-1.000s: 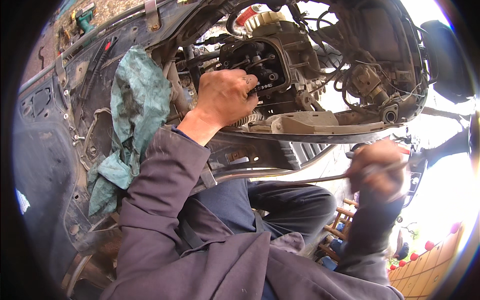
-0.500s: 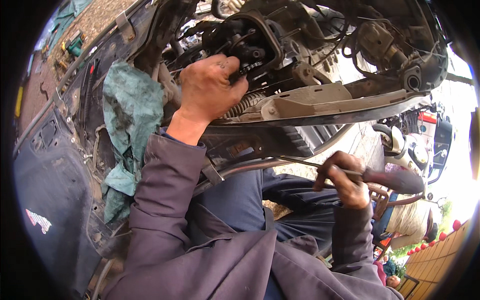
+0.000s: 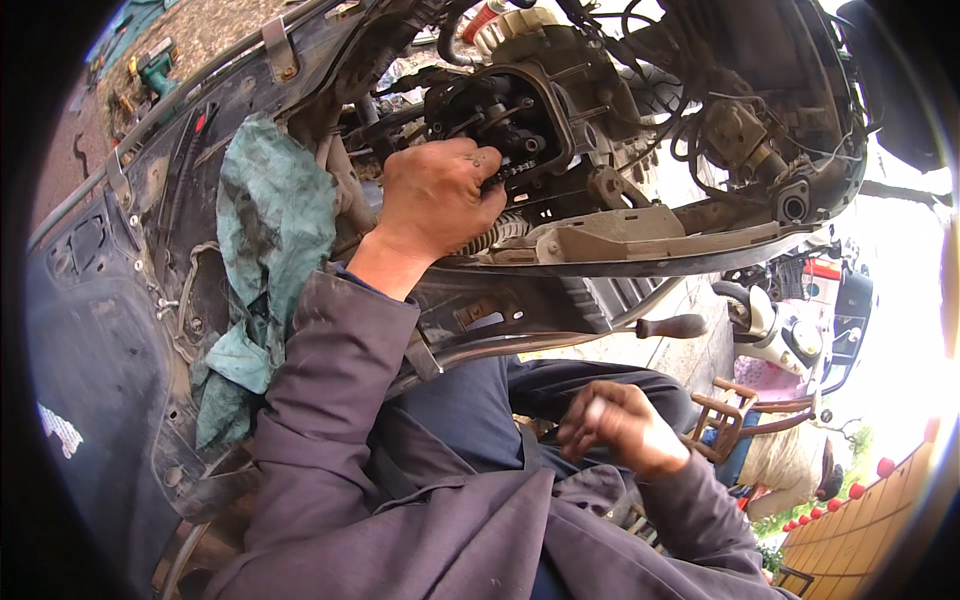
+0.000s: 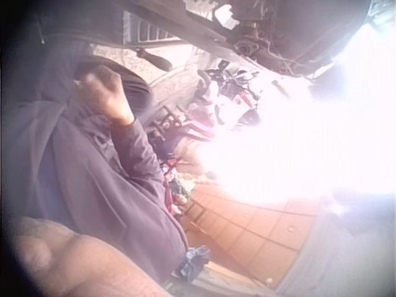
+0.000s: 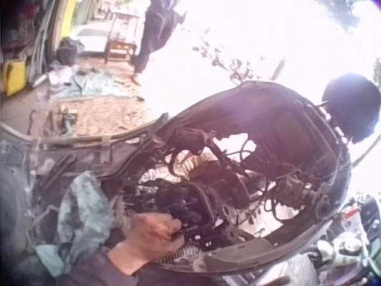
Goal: The person works on a motorcycle engine with the seat removed, using a wrench to tighten bolts on the engine casing. The person repeatedly adjusts and tightens components within the engine area, then stands up and moves away from the motorcycle.
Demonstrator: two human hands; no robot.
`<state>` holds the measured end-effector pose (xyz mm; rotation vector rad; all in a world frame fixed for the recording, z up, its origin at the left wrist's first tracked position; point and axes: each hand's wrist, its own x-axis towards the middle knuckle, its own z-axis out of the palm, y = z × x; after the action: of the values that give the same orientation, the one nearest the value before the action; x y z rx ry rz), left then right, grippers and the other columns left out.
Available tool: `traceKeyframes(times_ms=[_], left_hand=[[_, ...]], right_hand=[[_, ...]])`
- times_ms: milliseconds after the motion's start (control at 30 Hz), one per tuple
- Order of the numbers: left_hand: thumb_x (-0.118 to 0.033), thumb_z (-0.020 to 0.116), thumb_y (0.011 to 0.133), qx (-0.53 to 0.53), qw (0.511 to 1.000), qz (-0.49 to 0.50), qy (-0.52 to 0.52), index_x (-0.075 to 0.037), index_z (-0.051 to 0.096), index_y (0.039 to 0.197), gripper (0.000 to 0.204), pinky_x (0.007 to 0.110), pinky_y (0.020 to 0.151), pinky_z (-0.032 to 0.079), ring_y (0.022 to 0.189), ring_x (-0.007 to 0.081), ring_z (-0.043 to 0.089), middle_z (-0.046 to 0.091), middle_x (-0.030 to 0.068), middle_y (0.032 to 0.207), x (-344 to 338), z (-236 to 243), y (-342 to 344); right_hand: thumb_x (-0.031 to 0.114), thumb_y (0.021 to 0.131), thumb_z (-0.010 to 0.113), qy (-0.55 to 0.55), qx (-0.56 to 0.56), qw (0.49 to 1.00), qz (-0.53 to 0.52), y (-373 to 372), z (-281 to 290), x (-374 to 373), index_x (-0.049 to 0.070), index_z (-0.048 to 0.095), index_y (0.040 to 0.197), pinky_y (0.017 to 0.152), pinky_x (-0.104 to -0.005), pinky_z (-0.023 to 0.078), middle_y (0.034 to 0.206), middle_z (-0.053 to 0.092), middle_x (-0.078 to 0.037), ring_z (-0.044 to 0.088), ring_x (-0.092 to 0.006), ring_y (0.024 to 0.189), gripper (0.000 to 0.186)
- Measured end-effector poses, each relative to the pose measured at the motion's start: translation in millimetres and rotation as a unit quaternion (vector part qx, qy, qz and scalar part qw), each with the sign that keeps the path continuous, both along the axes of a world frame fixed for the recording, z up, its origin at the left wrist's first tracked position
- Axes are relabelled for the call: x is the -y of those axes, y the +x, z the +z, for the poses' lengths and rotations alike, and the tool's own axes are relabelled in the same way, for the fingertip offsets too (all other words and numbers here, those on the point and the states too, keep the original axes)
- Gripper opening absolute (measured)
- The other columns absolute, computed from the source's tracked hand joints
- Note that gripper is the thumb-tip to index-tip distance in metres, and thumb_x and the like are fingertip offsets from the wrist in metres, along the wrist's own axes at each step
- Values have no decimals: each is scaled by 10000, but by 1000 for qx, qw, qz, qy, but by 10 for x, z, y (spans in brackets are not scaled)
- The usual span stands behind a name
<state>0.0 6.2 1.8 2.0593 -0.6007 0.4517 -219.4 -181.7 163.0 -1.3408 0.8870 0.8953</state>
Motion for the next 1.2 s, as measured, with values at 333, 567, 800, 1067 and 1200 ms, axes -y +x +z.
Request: traceKeyframes(times_ms=[333, 567, 800, 1067, 1200], left_hand=[[-232, 776, 747, 13, 1000, -17, -11, -109, 619, 750, 199, 455, 587, 515, 694, 339, 659, 608, 77, 721, -22, -63, 1], [-214, 781, 728, 8, 999, -31, -20, -135, 722, 853, 159, 422, 603, 537, 695, 303, 670, 635, 65, 733, -49, -130, 17], [-248, 748, 756, -3, 1000, -13, -6, -160, 717, 852, 133, 427, 640, 573, 765, 294, 711, 683, 47, 782, -47, -106, -10], [-270, 756, 735, -30, 999, -44, 4, -163, 730, 899, 196, 455, 686, 579, 806, 304, 722, 705, 53, 812, -75, -81, 9], [-255, 778, 731, -17, 999, -27, -3, -137, 688, 833, 180, 438, 646, 556, 762, 311, 698, 669, 60, 775, -68, -57, 3]], right_hand=[[26, 743, 674, -418, 410, 410, 699, 2451, 201, -565, 46, 685, 886, 749, -507, 534, 805, 659, -192, 662, -421, 850, 145], [82, 753, 687, -426, 429, 285, 743, 2452, -49, -535, 139, 722, 860, 675, -473, 556, 730, 686, -132, 707, -356, 762, 127], [105, 780, 685, -439, 402, 296, 747, 2446, -134, -510, 125, 723, 853, 668, -467, 554, 746, 694, -144, 703, -366, 755, 84], [95, 810, 653, -443, 371, 305, 757, 2426, -71, -546, 124, 753, 859, 713, -461, 578, 816, 723, -132, 723, -351, 819, 115], [115, 789, 689, -449, 403, 291, 743, 2408, -136, -534, 113, 724, 864, 664, -476, 554, 750, 695, -155, 700, -379, 750, 82]])
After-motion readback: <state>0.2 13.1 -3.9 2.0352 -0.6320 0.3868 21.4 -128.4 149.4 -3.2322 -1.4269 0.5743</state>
